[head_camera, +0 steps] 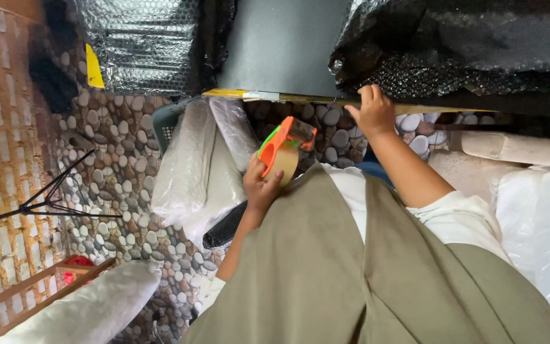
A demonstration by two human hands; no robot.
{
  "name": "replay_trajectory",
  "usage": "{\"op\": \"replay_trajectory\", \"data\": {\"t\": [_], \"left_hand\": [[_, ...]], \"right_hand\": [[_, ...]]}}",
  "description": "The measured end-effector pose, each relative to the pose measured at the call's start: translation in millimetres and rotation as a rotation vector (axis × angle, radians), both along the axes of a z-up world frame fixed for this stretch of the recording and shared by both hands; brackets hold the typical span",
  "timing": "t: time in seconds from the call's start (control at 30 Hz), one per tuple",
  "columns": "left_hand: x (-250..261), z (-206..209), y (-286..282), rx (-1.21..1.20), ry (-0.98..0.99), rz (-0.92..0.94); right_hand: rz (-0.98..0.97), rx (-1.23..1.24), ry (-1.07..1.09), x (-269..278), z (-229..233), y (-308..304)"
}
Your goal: The person wraps a rectangular item in black bubble wrap on a table. They fold the edges, secure the package with tape, and use a box cutter to trim excess material. The wrapped package is then moved to the floor.
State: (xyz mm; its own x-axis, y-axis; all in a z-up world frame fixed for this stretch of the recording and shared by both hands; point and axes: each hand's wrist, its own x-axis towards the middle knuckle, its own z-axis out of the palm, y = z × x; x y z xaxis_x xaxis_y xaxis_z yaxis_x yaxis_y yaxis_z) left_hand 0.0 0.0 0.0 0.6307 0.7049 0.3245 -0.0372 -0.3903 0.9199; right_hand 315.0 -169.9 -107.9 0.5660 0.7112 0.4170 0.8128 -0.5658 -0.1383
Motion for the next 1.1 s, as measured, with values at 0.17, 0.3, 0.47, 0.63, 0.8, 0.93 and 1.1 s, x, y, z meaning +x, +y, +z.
{"op": "replay_trajectory", "data": {"t": [0.17,0.3,0.47,0.63,0.8,0.93,1.1], "left_hand": [[65.9,-73.2,65.3,0.203,0.040,0.111],[169.9,-80.5,132.9,0.535,0.179,0.294],[253.4,-123.3,175.0,0.818,0.256,0.464],[285.5,-127.0,166.2,0.937,0.381,0.452],[310.7,-36.8,78.4,0.737,0.631,0.610],[367.7,-13.9,-16.8,0.717,0.312,0.358],[433.6,-34.0,-145.5,0.969,0.173,-0.565]], "right_hand": [[0.074,0.057,0.390,-8.3,68.6,-64.8],[0.073,0.086,0.470,27.7,41.3,-145.8],[-0.115,0.081,0.544,71.2,47.7,-209.2],[-0.131,0.156,0.494,126.6,66.5,-231.5],[0.059,0.216,0.446,191.6,101.4,-212.9],[0.111,0.128,0.622,237.3,118.7,-197.4],[0.093,0.012,0.777,262.3,99.1,-192.7]]}}
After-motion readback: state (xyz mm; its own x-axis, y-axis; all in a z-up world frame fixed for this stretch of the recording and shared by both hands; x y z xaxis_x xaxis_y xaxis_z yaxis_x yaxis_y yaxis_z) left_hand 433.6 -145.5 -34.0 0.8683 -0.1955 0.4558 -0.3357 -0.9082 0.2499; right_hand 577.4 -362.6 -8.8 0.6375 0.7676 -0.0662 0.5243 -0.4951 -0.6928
